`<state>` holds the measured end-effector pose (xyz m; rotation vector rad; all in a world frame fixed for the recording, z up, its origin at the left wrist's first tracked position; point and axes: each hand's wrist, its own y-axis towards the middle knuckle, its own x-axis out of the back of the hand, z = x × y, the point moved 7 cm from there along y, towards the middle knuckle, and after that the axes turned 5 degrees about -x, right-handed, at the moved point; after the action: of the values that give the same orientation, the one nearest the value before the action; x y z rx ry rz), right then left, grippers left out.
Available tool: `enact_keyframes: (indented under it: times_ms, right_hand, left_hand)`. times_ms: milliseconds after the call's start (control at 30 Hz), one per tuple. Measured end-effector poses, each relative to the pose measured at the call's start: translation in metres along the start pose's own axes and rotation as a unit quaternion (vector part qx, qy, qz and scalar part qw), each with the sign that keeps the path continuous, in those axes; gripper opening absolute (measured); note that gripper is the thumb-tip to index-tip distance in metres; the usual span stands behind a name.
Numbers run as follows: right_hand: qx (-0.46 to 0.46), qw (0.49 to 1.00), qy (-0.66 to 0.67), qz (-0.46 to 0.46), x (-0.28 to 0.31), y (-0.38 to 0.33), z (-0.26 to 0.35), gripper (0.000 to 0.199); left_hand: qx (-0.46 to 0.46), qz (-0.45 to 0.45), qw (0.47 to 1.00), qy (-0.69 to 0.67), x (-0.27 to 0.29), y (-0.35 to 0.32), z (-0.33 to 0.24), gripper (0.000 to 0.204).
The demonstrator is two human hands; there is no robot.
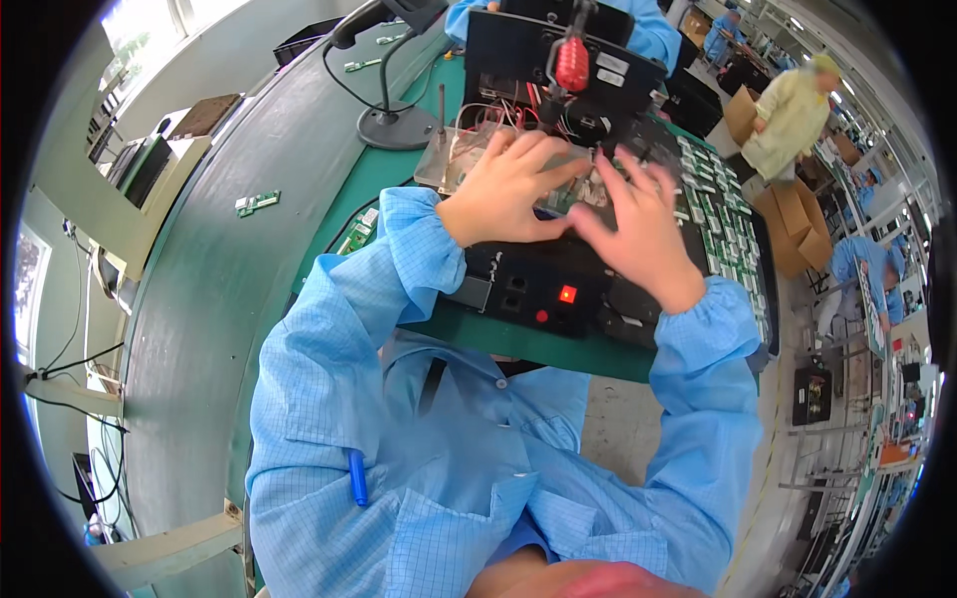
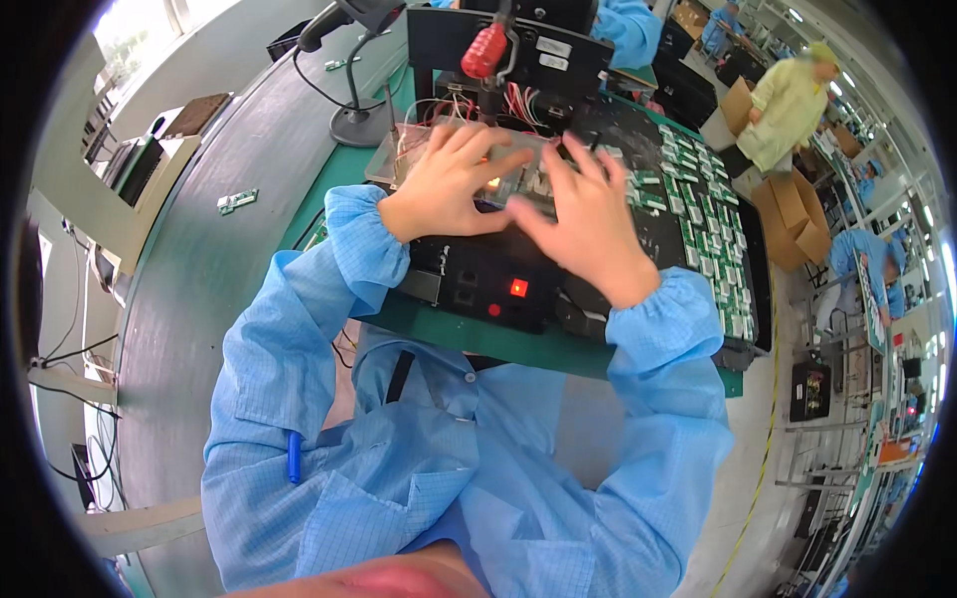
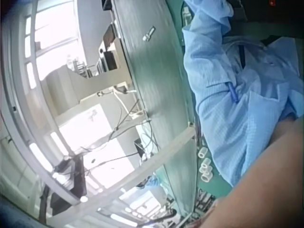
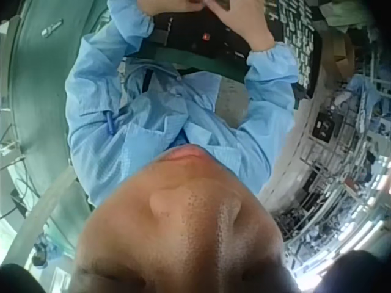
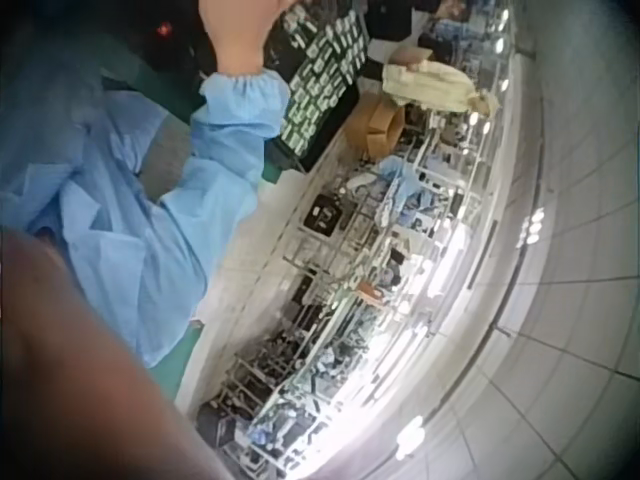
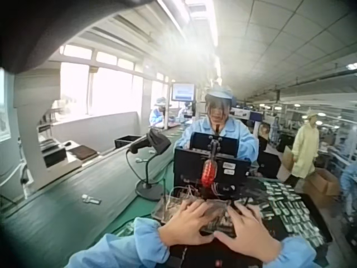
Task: Testing printed circuit boards by placing them into a specialized test fixture and checking for results.
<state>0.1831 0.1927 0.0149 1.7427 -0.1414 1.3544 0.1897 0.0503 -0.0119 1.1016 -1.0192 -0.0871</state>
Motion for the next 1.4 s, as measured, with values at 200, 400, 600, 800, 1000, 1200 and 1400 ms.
enact_keyframes:
  times_ms: [200, 400, 600, 800, 1000, 1200, 1400]
  right_hand:
    - [0.007, 0.999, -0.045, -0.013, -0.007, -0.011, 0.002, 0.074]
    - [-0.019, 0.999, -0.042, 0.011, 0.0, -0.004, -0.006, 0.086]
    - [-0.018, 0.999, -0.043, -0.011, 0.004, -0.008, -0.003, 0.098]
    - [-0.014, 1.0, -0.008, -0.002, -0.007, -0.01, 0.003, 0.099]
    - [-0.019, 0.999, -0.026, -0.007, -0.003, -0.01, -0.003, 0.102]
    - [-0.087, 0.995, -0.008, 0.04, -0.006, -0.014, -0.007, 0.093]
    - [-0.03, 1.0, 0.002, -0.009, 0.002, -0.011, -0.002, 0.093]
  left_hand:
    - [0.001, 0.029, 0.999, -0.029, -0.011, -0.001, -0.002, 0.074]
    - [0.005, 0.034, 0.999, -0.037, -0.009, -0.002, -0.002, 0.076]
    - [0.002, 0.03, 0.999, -0.036, -0.008, -0.002, 0.0, 0.079]
    - [0.001, 0.026, 0.999, -0.038, -0.011, -0.004, 0.0, 0.079]
    - [0.002, 0.034, 0.998, -0.044, -0.01, -0.001, -0.001, 0.078]
    - [-0.011, 0.047, 0.997, -0.061, -0.012, -0.002, 0.001, 0.086]
    - [-0.019, 0.051, 0.996, -0.07, -0.009, -0.002, 0.001, 0.087]
